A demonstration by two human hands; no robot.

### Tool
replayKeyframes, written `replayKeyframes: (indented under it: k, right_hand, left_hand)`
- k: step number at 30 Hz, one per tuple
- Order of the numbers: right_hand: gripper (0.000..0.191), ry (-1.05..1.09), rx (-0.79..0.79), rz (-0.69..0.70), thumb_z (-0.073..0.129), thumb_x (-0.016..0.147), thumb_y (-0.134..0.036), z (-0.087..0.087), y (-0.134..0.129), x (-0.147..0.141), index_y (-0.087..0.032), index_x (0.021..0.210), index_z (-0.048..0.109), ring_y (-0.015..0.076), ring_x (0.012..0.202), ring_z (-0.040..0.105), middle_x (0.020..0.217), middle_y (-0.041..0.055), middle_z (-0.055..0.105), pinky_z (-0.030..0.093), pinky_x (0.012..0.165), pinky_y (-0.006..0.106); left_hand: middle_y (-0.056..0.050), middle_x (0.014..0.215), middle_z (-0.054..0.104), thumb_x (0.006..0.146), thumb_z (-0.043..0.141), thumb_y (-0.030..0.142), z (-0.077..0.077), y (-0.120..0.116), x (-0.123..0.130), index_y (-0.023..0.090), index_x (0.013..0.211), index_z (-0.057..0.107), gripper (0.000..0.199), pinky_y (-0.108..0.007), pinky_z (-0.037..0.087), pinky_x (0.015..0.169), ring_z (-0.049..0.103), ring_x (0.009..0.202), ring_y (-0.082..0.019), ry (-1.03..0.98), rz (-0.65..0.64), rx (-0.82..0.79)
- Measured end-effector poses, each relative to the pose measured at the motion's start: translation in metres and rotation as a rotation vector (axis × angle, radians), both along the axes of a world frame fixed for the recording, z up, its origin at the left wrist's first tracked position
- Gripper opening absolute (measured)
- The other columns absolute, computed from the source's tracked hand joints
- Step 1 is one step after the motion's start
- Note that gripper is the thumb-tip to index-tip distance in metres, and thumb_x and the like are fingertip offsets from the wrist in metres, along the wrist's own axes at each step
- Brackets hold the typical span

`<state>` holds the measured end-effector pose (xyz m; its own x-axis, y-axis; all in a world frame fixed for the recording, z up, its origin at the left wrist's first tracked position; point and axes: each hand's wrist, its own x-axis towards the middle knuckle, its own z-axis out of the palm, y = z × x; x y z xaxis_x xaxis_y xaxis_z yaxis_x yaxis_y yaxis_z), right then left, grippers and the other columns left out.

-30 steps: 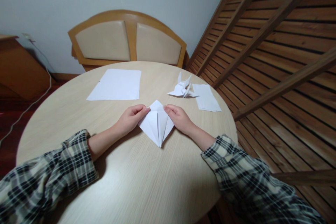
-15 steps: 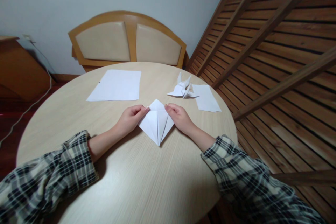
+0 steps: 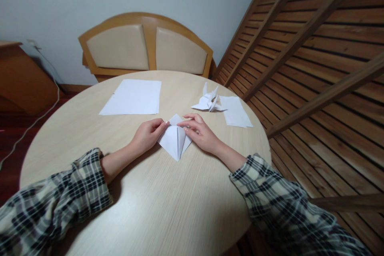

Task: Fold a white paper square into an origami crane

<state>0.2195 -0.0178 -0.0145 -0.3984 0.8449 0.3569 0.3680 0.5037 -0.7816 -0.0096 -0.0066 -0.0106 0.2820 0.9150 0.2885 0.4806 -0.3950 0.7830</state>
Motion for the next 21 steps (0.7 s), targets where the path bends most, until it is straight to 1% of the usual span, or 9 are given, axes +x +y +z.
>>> replayKeyframes:
  k: [5, 8, 12, 14, 16, 19, 21]
  right_hand:
    - [0.009, 0.010, 0.010, -0.043, 0.061, 0.096, -0.029, 0.0036, -0.0005, -0.0017, -0.023, 0.097, 0.067, 0.0228, 0.127, 0.051, 0.126, 0.0097, 0.053, 0.049, 0.102, 0.045]
    - [0.015, 0.032, 0.018, -0.066, 0.062, 0.095, -0.035, 0.0056, -0.0002, -0.0020, -0.022, 0.087, 0.061, 0.0224, 0.120, 0.054, 0.119, 0.0092, 0.058, 0.051, 0.095, 0.043]
    - [0.022, 0.048, 0.011, -0.067, 0.063, 0.093, -0.039, 0.0055, 0.0011, -0.0023, -0.022, 0.081, 0.055, 0.0223, 0.114, 0.057, 0.111, 0.0087, 0.062, 0.051, 0.091, 0.041]
    - [0.021, 0.054, -0.004, -0.078, 0.066, 0.090, -0.036, 0.0039, 0.0018, -0.0025, -0.022, 0.079, 0.054, 0.0228, 0.115, 0.057, 0.111, 0.0092, 0.062, 0.050, 0.090, 0.040]
    - [0.020, 0.073, -0.020, -0.082, 0.069, 0.085, -0.030, 0.0023, 0.0022, -0.0024, -0.022, 0.079, 0.052, 0.0230, 0.114, 0.058, 0.115, 0.0101, 0.063, 0.049, 0.089, 0.039]
    - [0.016, 0.098, -0.034, -0.057, 0.068, 0.081, -0.020, 0.0022, 0.0015, -0.0017, -0.022, 0.084, 0.053, 0.0214, 0.107, 0.060, 0.123, 0.0105, 0.064, 0.048, 0.087, 0.038]
    - [0.013, 0.098, -0.029, -0.040, 0.066, 0.081, -0.017, 0.0034, 0.0007, -0.0011, -0.022, 0.085, 0.054, 0.0203, 0.103, 0.060, 0.125, 0.0097, 0.065, 0.047, 0.086, 0.037]
  left_hand:
    - [0.002, 0.054, 0.044, 0.091, 0.050, 0.046, -0.0009, 0.0021, -0.0003, 0.021, 0.060, 0.048, 0.040, -0.026, 0.026, 0.049, 0.039, 0.052, -0.013, 0.013, 0.043, -0.004]
    - [0.002, 0.054, 0.043, 0.091, 0.051, 0.045, -0.0013, 0.0034, -0.0012, 0.021, 0.059, 0.047, 0.040, -0.026, 0.026, 0.050, 0.039, 0.052, -0.013, 0.008, 0.071, -0.009]
    - [0.001, 0.055, 0.045, 0.091, 0.052, 0.044, -0.0019, 0.0045, -0.0022, 0.021, 0.060, 0.049, 0.039, -0.027, 0.027, 0.050, 0.040, 0.053, -0.013, -0.003, 0.086, -0.008]
    - [0.001, 0.055, 0.045, 0.092, 0.051, 0.045, -0.0020, 0.0045, -0.0024, 0.021, 0.060, 0.048, 0.040, -0.027, 0.027, 0.051, 0.040, 0.053, -0.014, -0.003, 0.085, 0.004]
    - [0.001, 0.056, 0.046, 0.092, 0.050, 0.045, -0.0018, 0.0041, -0.0024, 0.021, 0.061, 0.048, 0.039, -0.027, 0.028, 0.051, 0.040, 0.054, -0.014, -0.004, 0.084, 0.019]
    - [0.001, 0.057, 0.047, 0.092, 0.049, 0.045, -0.0015, 0.0033, -0.0025, 0.021, 0.063, 0.050, 0.038, -0.027, 0.028, 0.051, 0.041, 0.054, -0.014, -0.004, 0.081, 0.038]
    - [0.001, 0.058, 0.048, 0.092, 0.049, 0.045, -0.0014, 0.0029, -0.0025, 0.021, 0.064, 0.051, 0.037, -0.026, 0.029, 0.052, 0.042, 0.055, -0.014, -0.001, 0.076, 0.051]
